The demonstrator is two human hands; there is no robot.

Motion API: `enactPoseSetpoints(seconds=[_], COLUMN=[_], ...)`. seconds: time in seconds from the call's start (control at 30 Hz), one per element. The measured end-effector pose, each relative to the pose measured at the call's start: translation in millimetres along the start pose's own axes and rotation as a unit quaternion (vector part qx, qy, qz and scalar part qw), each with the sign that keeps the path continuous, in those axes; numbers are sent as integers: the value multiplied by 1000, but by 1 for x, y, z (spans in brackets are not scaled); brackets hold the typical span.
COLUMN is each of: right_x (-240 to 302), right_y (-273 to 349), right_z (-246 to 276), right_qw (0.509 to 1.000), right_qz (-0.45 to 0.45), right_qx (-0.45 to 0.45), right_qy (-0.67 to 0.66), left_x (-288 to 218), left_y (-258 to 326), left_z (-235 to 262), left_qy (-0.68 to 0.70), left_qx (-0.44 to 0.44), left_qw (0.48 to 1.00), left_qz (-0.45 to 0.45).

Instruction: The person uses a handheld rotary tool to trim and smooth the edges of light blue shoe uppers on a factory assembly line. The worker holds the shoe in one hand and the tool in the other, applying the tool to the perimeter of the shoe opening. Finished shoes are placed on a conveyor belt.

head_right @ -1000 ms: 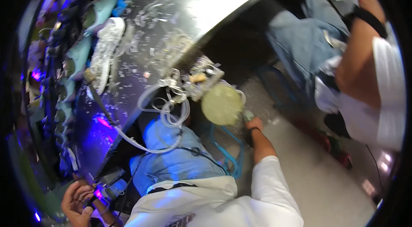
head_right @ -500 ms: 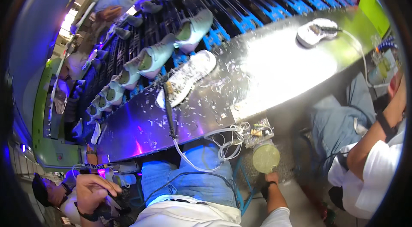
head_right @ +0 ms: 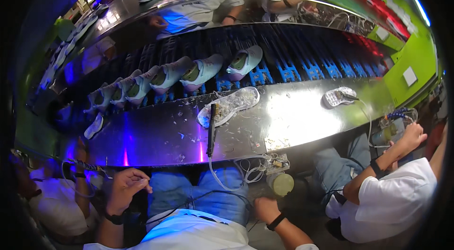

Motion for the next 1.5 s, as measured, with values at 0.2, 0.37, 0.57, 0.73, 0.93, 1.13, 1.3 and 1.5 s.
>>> enactPoseSetpoints(seconds=[0.2, 0.37, 0.57, 0.73, 0.93, 1.13, 1.3, 1.5], right_x=[101, 84, 28, -26, -58, -41, 75, 161], right_y=[-90, -265, -453, -520, -518, -453, -338, -185], right_z=[200, 228, 230, 195, 178, 242, 301, 266], right_qw=[978, 922, 920, 888, 810, 695, 770, 852], right_qz=[-37, -64, -314, -396, -494, -386, -220, -51], right_qx=[-116, -324, -208, -225, -307, -274, -253, -249], right_qy=[-167, -203, -105, 60, -75, -541, -542, -457], left_x=[36, 52, 61, 101, 96, 96, 75, 48], left_y=[-44, -62, -54, -48, -35, -15, -8, -19], left_z=[16, -4, 32, 87, 118, 110, 82, 33], left_qy=[35, 72, 89, 32, -47, -40, 61, 212], left_qx=[38, 66, 46, -21, 6, -27, -18, 153], left_qw=[998, 992, 989, 998, 999, 998, 997, 963], left_qz=[-42, -81, -109, -54, -24, -40, -47, -66])
Point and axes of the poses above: each hand's wrist, its own y-axis away from the middle knuckle, its own z-axis out of the back of the hand, x = y × z, the point moved 3 cm from there along -y, towards the middle knuckle, and after that the axes turned 11 degrees about -x, right-handed, at the moved point
